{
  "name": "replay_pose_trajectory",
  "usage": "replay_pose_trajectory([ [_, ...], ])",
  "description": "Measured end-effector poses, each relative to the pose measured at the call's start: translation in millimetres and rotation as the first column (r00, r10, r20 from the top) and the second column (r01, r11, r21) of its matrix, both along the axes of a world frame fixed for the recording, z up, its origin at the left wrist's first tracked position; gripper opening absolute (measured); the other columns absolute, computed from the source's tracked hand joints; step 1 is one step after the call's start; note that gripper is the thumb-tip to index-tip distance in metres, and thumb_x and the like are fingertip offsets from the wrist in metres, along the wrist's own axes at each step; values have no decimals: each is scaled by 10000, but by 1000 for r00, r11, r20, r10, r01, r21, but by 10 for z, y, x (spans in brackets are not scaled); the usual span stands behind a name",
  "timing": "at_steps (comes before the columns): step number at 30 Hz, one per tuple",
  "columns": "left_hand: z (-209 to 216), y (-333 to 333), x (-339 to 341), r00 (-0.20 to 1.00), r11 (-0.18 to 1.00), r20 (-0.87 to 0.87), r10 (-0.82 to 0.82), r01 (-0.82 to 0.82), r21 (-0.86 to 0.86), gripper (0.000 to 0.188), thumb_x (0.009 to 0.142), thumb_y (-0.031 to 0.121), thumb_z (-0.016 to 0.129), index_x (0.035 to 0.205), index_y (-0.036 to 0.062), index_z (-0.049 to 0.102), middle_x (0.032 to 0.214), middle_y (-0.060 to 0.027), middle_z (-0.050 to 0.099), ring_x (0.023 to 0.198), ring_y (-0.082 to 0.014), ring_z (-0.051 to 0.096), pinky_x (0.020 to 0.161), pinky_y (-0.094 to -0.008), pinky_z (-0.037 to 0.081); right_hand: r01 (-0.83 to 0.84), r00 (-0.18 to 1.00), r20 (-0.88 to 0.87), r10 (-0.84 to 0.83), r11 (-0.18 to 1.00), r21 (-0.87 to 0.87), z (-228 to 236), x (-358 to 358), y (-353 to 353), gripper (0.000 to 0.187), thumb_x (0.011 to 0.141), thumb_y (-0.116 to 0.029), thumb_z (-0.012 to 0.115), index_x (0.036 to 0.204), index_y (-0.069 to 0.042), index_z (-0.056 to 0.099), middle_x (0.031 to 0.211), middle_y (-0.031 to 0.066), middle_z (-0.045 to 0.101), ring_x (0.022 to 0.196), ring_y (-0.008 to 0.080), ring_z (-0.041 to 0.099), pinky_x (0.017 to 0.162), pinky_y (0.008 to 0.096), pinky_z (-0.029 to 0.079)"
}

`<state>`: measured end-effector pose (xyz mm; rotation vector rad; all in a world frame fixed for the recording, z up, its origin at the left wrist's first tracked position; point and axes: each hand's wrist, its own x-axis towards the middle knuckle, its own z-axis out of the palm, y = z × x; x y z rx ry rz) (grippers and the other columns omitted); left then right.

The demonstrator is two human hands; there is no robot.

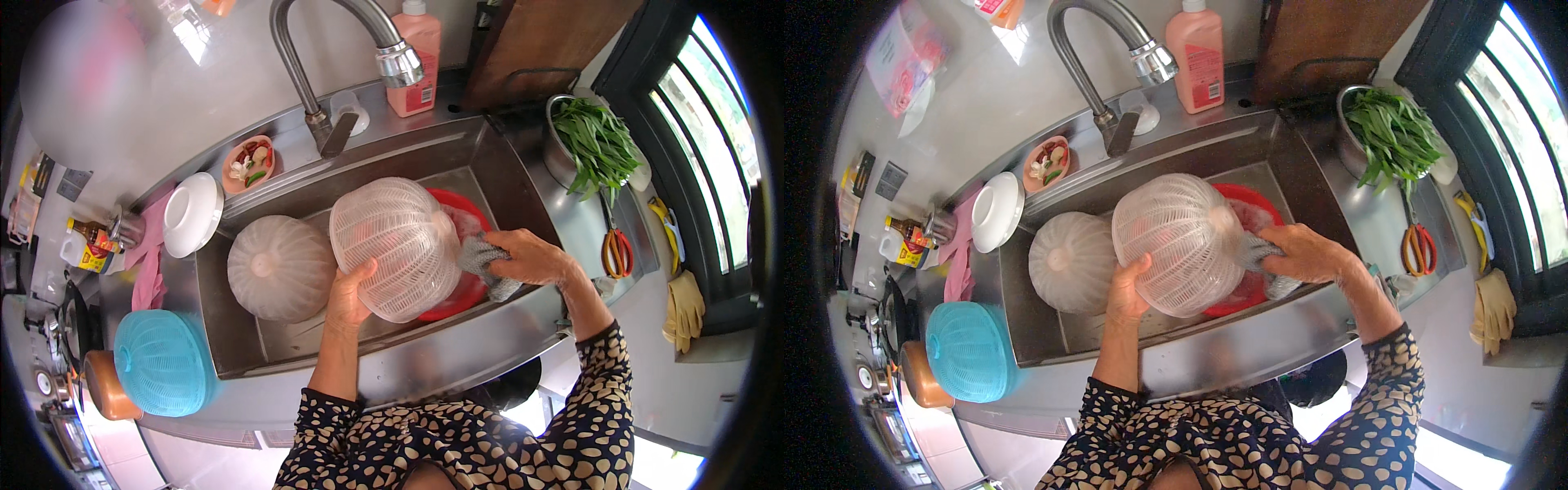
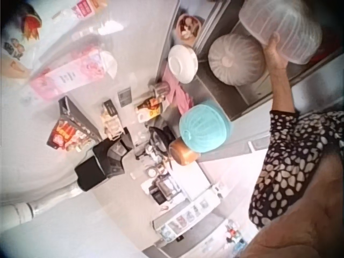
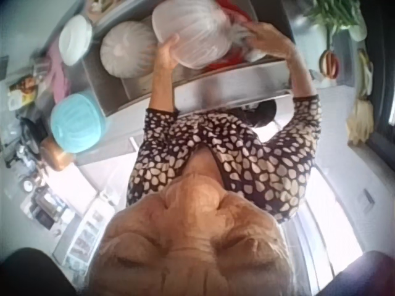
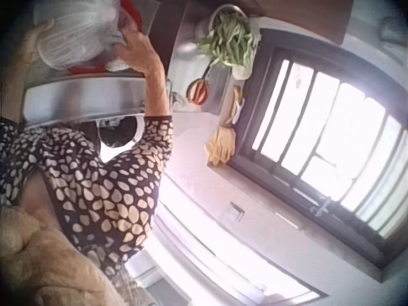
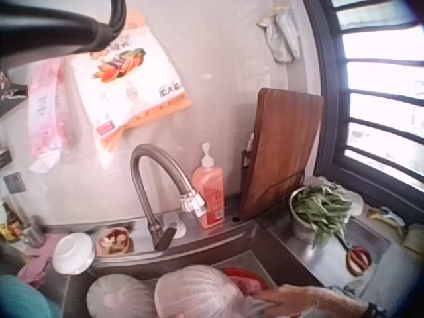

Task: The person washes multiple plastic colanders in a kitchen sink using a soapy sponge. They scrub the inside and outside of each colander, rinse them under running water, and place them on the counter.

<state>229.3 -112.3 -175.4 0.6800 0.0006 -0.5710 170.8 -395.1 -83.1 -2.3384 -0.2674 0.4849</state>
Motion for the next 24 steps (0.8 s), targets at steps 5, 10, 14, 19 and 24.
replay_pose_trajectory([
  [5,-18,-146,-86,996,997,-49,-80,79,-25,450,792,40,622,1215,3,473,1133,-131,579,1020,-257,576,888,-416,487,187,737,638,-223,974,125,-367,-125,684,415,769,-199,651,1057,22,448,961,202,486,920,376,488,789,426,429],
  [10,-109,-37,-105,995,998,-83,-58,55,-40,456,800,59,618,1227,5,465,1154,-133,568,1037,-266,566,897,-427,478,420,638,691,-340,906,57,-606,367,1073,361,811,-252,562,1040,7,458,1016,181,480,958,360,466,823,479,356],
  [14,-135,-66,-90,992,994,-76,-102,98,-49,423,812,100,622,1199,-16,497,1162,-144,567,1036,-279,565,917,-435,457,582,701,376,-606,791,190,-932,1046,820,290,856,-291,485,969,-24,488,1034,206,534,986,400,518,799,546,365],
  [19,-178,-44,-47,997,996,-11,-74,74,-44,425,807,95,624,1198,-10,493,1154,-139,571,1030,-269,569,910,-415,466,473,824,197,-531,837,275,-917,1156,721,295,877,-270,444,973,7,471,1031,269,544,996,431,525,775,486,405],
  [24,-220,-8,-15,995,1000,-96,-10,8,-16,459,800,50,610,1234,26,463,1153,-122,573,1012,-246,580,873,-390,492,150,586,743,-324,944,294,-769,559,962,317,788,-176,566,1061,-26,503,1047,203,548,979,381,528,802,405,434],
])
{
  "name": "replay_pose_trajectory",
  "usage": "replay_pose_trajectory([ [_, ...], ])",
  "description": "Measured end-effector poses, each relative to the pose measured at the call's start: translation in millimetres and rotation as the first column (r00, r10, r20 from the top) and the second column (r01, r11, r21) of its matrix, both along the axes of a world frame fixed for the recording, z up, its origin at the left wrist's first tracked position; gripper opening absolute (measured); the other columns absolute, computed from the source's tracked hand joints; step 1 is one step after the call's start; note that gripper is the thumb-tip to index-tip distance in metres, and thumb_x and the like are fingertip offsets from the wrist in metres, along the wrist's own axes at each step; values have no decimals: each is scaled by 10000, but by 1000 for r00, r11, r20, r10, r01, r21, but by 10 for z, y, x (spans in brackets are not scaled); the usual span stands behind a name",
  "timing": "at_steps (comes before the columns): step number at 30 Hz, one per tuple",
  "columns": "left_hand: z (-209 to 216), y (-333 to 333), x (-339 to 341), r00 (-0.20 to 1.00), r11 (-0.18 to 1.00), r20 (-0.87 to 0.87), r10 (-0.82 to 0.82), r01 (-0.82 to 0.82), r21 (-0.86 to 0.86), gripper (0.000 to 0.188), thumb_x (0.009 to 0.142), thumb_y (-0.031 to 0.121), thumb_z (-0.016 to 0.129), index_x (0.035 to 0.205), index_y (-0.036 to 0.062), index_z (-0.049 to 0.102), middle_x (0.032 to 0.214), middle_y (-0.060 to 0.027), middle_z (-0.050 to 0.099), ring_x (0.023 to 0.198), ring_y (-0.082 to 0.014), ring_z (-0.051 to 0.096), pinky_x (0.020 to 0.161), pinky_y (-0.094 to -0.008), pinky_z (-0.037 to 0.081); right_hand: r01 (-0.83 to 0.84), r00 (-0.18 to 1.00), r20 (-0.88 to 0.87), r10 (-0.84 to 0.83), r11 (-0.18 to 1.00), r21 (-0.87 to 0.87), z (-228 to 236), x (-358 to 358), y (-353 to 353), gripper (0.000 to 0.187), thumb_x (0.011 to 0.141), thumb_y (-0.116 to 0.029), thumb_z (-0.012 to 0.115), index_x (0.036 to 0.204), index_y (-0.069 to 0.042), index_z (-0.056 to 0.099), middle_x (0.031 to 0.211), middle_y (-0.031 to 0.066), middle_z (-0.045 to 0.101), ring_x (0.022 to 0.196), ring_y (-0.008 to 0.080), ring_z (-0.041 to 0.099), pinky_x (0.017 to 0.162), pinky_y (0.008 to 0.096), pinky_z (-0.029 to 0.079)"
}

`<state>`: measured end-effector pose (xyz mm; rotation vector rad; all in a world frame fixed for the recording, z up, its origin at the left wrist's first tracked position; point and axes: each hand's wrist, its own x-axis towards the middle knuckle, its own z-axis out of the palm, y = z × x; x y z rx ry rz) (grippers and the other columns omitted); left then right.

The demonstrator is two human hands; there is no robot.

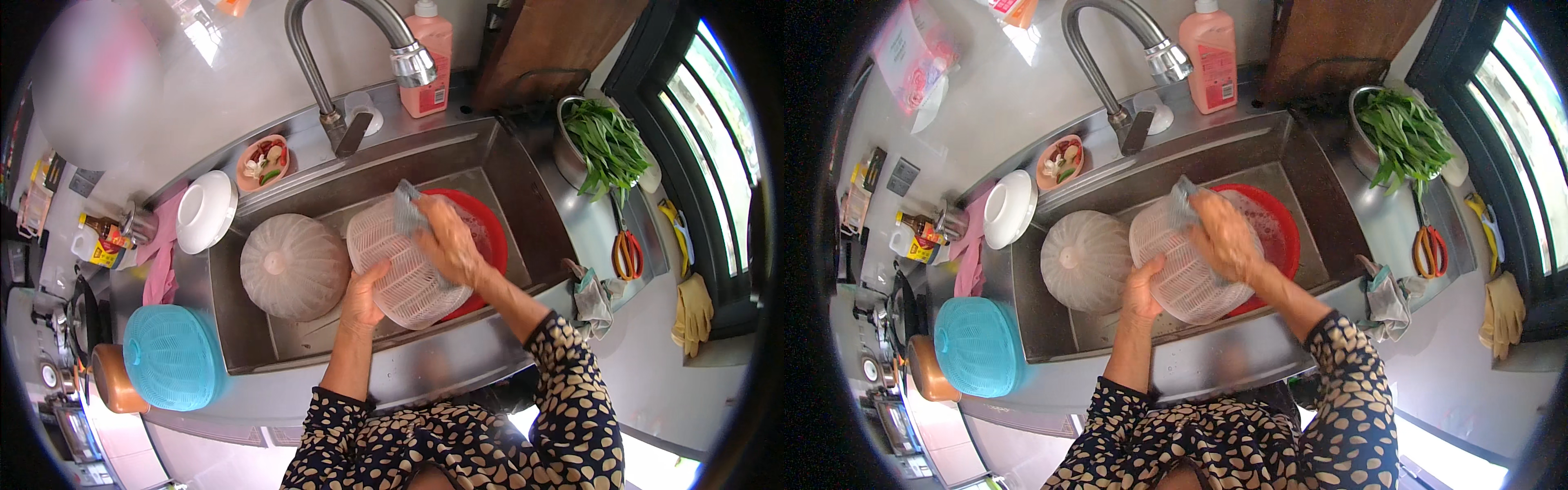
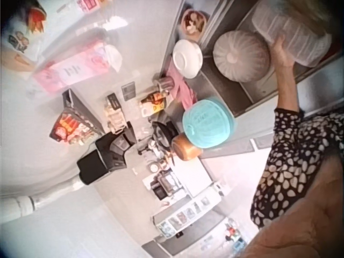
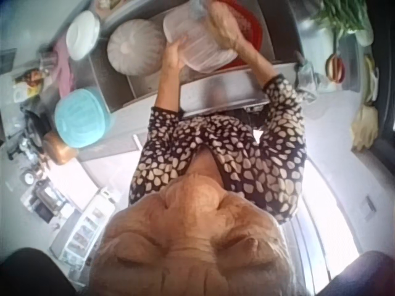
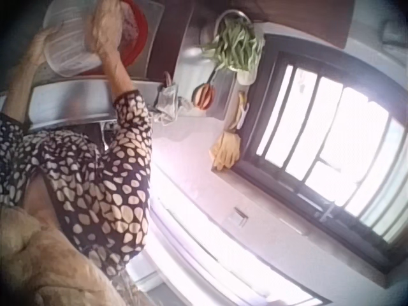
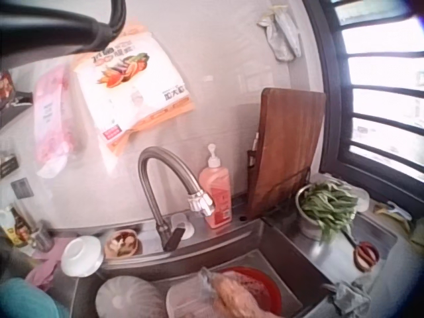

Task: The person washes multiple plastic colanders in a kitchen sink using a soapy sponge. They scrub the inside and outside of each colander, rinse them under running water, and place them on the counter.

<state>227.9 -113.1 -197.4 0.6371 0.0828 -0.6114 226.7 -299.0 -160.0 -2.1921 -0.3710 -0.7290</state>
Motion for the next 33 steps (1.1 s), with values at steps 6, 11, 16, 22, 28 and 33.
replay_pose_trajectory([
  [6,3,-60,-49,997,995,59,44,-38,-97,417,799,23,598,1202,26,492,1126,-106,584,992,-224,592,830,-369,517,-25,995,84,62,925,-379,215,-435,329,405,696,-146,615,1088,-84,537,1083,113,563,1021,297,530,820,373,433],
  [11,108,-205,-88,992,990,21,-121,120,68,388,816,6,585,1194,21,495,1107,-115,592,989,-230,594,841,-387,511,-2,987,-162,-17,993,-119,60,305,-110,353,772,-175,573,1104,-56,552,1028,152,579,932,336,553,791,421,449],
  [16,108,-213,-91,981,975,78,-179,167,146,450,806,30,605,1233,18,463,1160,-139,564,1048,-261,564,893,-425,479,22,921,-389,20,995,101,-216,827,-325,309,808,-144,534,1087,-17,574,1008,202,577,885,380,548,798,427,446],
  [22,364,-191,-45,982,984,-186,39,-70,-163,576,900,512,419,1184,19,509,1065,-133,605,969,-259,601,811,-383,517,-156,987,-10,159,951,-268,44,107,-18,300,745,-137,579,1039,-84,614,1020,104,586,1004,313,531,857,425,429],
  [28,-4,-81,32,994,907,-73,-86,48,-419,763,829,713,297,1168,67,521,1107,-102,589,983,-242,597,838,-368,505,-217,964,29,264,845,-490,246,-284,383,220,737,-159,574,953,-122,597,1020,63,563,1037,271,513,920,483,379],
  [33,134,-256,-101,977,965,-128,-168,137,-222,629,887,557,393,1246,44,452,1172,-121,564,1032,-255,582,876,-402,493,-121,989,-131,68,883,-454,347,320,240,214,746,-165,592,941,-82,621,953,88,595,930,297,569,876,420,436],
])
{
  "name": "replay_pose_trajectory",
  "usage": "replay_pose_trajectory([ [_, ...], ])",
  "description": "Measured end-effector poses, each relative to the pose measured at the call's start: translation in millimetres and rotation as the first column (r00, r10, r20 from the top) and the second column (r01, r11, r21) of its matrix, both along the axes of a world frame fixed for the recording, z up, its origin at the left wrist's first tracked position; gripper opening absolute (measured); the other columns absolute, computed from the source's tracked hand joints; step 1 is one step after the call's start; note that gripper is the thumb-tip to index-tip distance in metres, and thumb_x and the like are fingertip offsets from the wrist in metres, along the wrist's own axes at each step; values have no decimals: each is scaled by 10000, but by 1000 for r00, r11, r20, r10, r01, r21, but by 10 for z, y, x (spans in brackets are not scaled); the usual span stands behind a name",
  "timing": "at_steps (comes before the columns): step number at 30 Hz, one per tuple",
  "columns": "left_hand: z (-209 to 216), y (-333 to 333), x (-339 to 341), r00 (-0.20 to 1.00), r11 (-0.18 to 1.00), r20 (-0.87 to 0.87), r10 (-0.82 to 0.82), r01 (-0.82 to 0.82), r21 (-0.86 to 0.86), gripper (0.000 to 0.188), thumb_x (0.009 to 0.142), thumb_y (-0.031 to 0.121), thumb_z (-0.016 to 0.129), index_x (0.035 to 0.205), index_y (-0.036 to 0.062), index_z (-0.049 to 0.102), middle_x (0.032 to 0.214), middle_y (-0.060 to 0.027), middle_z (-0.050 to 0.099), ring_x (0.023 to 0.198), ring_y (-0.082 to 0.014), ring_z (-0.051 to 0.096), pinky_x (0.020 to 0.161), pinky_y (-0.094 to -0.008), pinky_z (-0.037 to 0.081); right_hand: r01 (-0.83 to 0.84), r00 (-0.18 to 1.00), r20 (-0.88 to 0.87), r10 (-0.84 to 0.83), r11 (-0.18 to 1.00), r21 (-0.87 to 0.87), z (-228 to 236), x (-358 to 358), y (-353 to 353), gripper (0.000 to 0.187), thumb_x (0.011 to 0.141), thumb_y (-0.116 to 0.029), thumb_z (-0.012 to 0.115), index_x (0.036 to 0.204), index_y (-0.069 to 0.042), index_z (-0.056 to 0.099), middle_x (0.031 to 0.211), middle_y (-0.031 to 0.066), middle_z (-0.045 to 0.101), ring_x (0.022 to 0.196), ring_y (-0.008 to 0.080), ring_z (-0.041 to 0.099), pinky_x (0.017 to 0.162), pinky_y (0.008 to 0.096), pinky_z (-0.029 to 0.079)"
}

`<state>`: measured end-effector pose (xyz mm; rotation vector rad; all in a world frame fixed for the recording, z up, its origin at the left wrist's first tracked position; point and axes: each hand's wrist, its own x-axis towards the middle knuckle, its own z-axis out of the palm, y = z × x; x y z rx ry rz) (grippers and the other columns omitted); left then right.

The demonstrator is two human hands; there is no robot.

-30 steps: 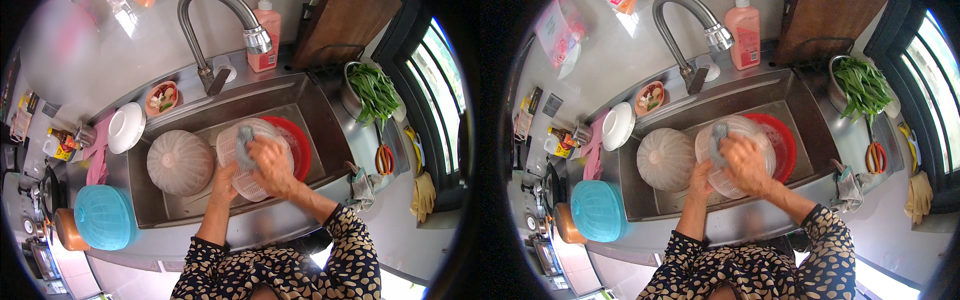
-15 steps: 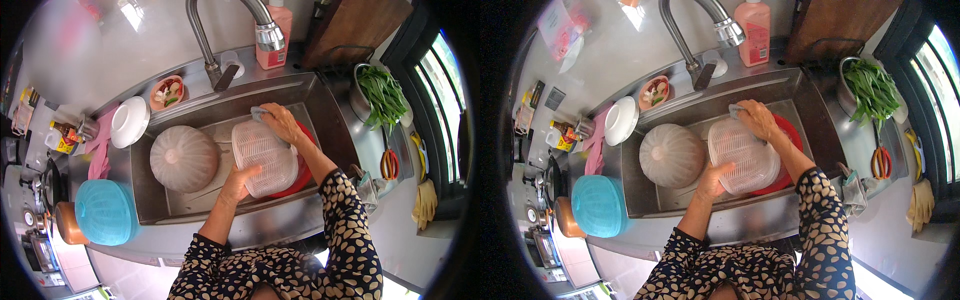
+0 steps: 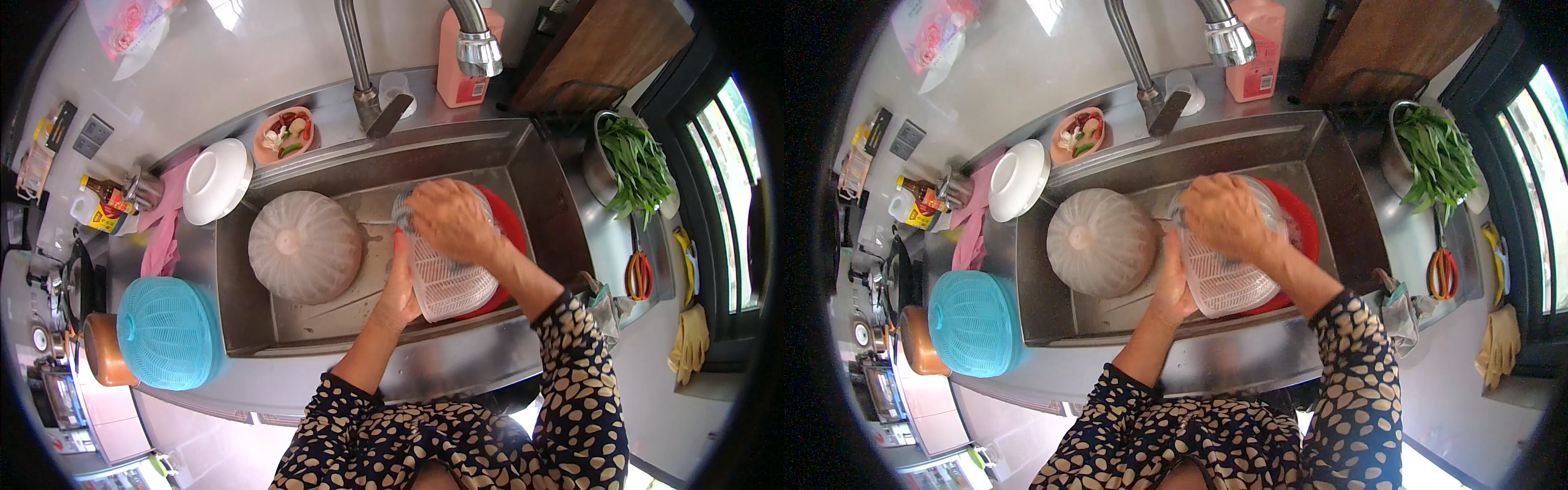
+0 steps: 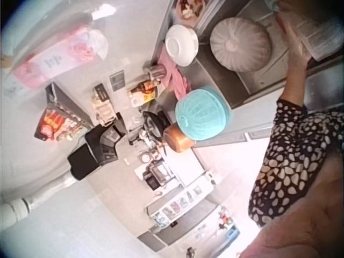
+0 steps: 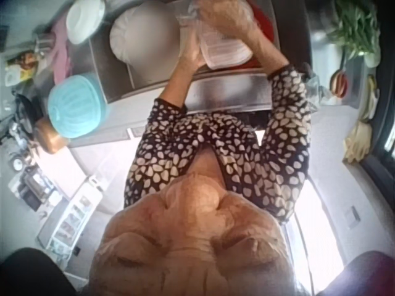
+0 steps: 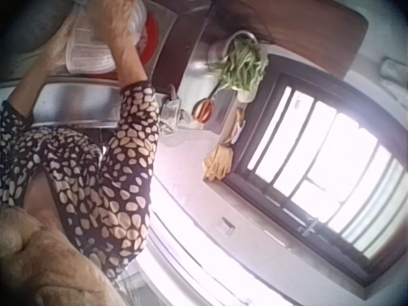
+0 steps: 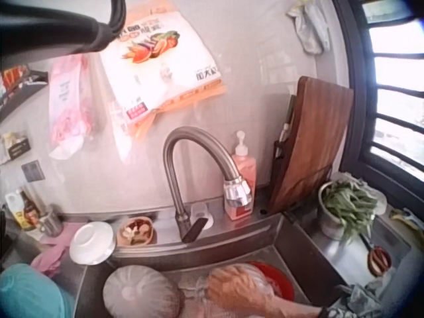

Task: The person washes multiple plastic colanders in a kitchen sink using a soapy sponge. They scrub the inside and outside of each colander, rinse them under running water, and place them on the counter.

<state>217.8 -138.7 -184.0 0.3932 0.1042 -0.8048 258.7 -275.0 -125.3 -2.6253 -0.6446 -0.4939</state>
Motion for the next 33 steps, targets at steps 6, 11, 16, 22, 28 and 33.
replay_pose_trajectory([
  [6,-19,-71,-37,984,993,157,-79,64,97,436,924,322,500,1267,63,428,1181,-103,554,1042,-232,573,876,-408,495,147,900,-420,-117,988,40,-432,684,-504,277,829,-222,483,1006,-50,609,1006,150,609,889,346,573,789,412,457],
  [11,-184,-42,-11,993,991,101,-67,55,119,541,907,425,491,1280,40,419,1215,-119,534,1077,-242,553,916,-407,465,148,966,-224,-127,986,82,-171,165,-363,243,805,-191,518,994,-58,593,1022,133,598,977,328,539,824,430,434],
  [16,-146,-10,7,998,1000,54,-18,18,13,607,910,556,351,1292,88,418,1263,-94,497,1126,-231,515,933,-396,449,43,984,176,-33,997,-57,-101,-613,5,299,726,-122,605,1010,-35,571,1110,113,541,1090,310,487,915,492,378],
  [22,-135,6,0,998,998,56,25,-28,50,718,825,667,398,1273,108,430,1244,-91,502,1136,-231,497,951,-410,422,-12,988,156,9,1000,21,-59,-558,19,338,714,-124,606,1036,-32,560,1093,106,552,1061,308,499,907,445,388],
  [28,-172,27,-6,982,961,174,70,-113,253,393,898,223,553,1251,96,434,1157,-91,553,1005,-244,572,820,-434,513,213,971,-166,-172,938,273,-303,20,-325,287,797,-150,528,1050,-18,551,1044,158,576,1011,348,520,857,423,415],
  [33,-111,93,26,989,977,93,115,-129,168,430,822,19,585,1222,89,444,1133,-100,558,1015,-256,568,850,-445,501,270,961,-131,-244,927,260,-899,312,-729,224,842,-177,490,951,13,539,933,170,567,900,354,557,767,446,450],
])
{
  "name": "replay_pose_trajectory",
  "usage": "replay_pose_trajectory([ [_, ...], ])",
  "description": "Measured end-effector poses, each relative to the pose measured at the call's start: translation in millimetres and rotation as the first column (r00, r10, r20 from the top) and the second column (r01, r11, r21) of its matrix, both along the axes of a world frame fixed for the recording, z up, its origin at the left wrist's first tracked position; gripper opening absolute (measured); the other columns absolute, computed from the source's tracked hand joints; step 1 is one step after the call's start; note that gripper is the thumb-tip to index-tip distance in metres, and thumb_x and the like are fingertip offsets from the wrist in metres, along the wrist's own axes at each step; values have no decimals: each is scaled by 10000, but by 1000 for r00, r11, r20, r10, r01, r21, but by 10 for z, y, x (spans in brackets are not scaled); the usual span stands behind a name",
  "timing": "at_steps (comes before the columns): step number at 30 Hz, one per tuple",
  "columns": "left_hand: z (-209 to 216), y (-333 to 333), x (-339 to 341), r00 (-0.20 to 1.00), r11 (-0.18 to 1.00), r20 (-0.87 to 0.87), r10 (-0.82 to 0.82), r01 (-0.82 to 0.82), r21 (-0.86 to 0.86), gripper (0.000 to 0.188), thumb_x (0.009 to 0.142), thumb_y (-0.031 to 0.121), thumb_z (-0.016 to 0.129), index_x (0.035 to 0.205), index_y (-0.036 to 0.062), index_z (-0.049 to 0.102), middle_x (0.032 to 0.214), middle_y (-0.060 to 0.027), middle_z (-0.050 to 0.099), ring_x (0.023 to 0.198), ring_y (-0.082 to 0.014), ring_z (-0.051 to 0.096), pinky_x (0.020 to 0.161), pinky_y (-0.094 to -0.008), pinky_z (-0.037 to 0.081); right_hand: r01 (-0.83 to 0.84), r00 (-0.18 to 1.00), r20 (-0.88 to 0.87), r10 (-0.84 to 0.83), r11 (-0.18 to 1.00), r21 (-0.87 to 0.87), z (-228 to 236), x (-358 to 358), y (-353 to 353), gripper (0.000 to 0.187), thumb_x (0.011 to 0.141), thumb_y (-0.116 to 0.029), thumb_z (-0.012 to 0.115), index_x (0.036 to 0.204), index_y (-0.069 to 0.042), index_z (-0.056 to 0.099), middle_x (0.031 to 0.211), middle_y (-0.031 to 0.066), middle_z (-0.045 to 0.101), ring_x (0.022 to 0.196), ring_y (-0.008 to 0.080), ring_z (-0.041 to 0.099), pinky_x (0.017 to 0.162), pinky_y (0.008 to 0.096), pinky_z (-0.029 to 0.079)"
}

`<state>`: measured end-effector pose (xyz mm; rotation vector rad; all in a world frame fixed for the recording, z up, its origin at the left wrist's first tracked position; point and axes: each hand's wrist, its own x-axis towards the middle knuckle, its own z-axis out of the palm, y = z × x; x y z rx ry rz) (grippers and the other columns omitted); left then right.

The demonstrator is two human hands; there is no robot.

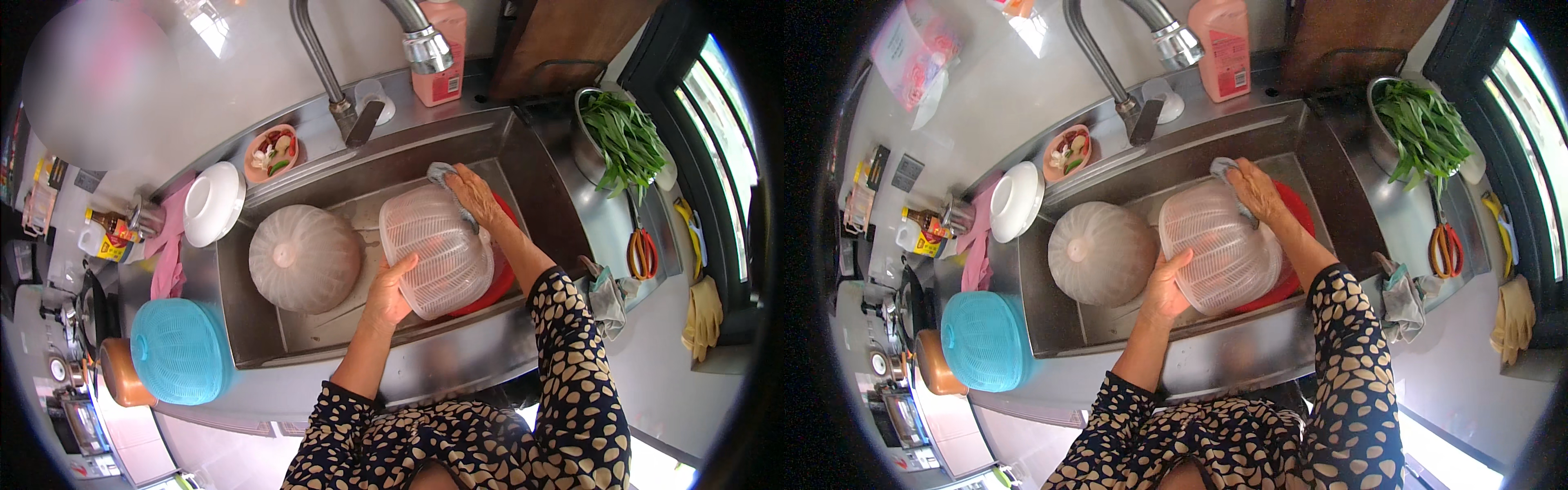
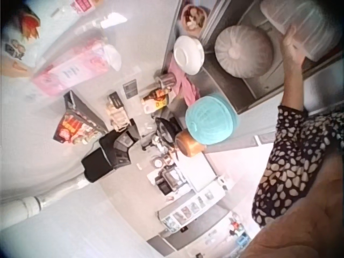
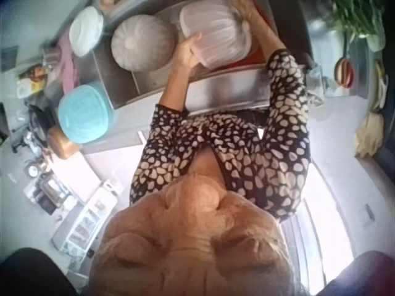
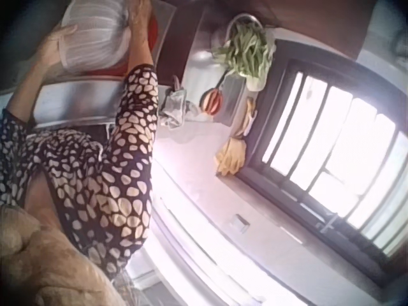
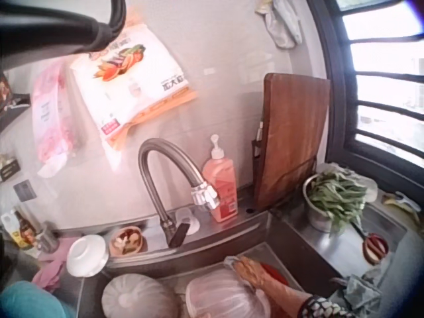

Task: The person washes multiple plastic colanders in a kitchen sink using a soapy sponge. They scrub the inside and outside of each colander, rinse them under running water, and place them on the counter.

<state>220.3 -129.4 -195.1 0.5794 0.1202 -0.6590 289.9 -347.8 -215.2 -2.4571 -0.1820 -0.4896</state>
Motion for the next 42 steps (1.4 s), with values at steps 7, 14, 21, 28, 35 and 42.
replay_pose_trajectory([
  [7,-118,170,194,996,998,-63,-58,60,31,425,737,-33,587,1152,6,504,1087,-134,587,974,-255,583,853,-422,503,-210,945,-272,180,974,-84,-870,45,-709,314,877,-215,421,1014,32,560,1082,240,559,984,396,541,843,450,419],
  [14,32,403,244,993,992,-7,120,-121,-35,522,733,81,560,1238,2,451,1223,-198,517,1136,-366,493,965,-538,404,5,803,-596,-22,1000,-30,-698,-120,-477,477,829,-288,525,1264,-109,446,1346,205,365,1175,376,434,891,459,412],
  [21,97,397,250,979,984,114,169,-162,-70,552,741,56,521,1285,71,424,1270,-176,481,1161,-357,467,982,-542,385,-663,625,-777,78,578,-475,-628,-637,-128,755,713,-253,664,1386,-164,334,1424,167,310,1234,363,397,942,446,394],
  [28,135,258,259,986,974,67,155,-141,-177,558,726,-11,485,1273,83,426,1268,-153,481,1158,-355,469,977,-539,399,-547,382,-801,461,811,206,242,-860,-586,417,733,-92,569,1147,-44,555,1096,186,595,1033,295,561,888,374,423],
  [35,76,77,60,989,997,128,69,-66,-25,556,660,-101,454,1206,3,444,1167,-149,546,1059,-305,551,902,-435,490,-92,815,-490,310,904,419,1528,-1326,-92,337,779,-89,559,1103,-5,527,972,186,596,928,299,578,813,378,461],
  [42,54,-83,-84,999,998,38,9,-11,54,339,930,214,464,1223,45,459,1165,-83,559,1055,-182,551,864,-344,482,32,971,239,19,978,-208,678,-1179,867,419,682,-186,670,1069,-101,534,1082,74,507,1090,240,448,893,490,300],
])
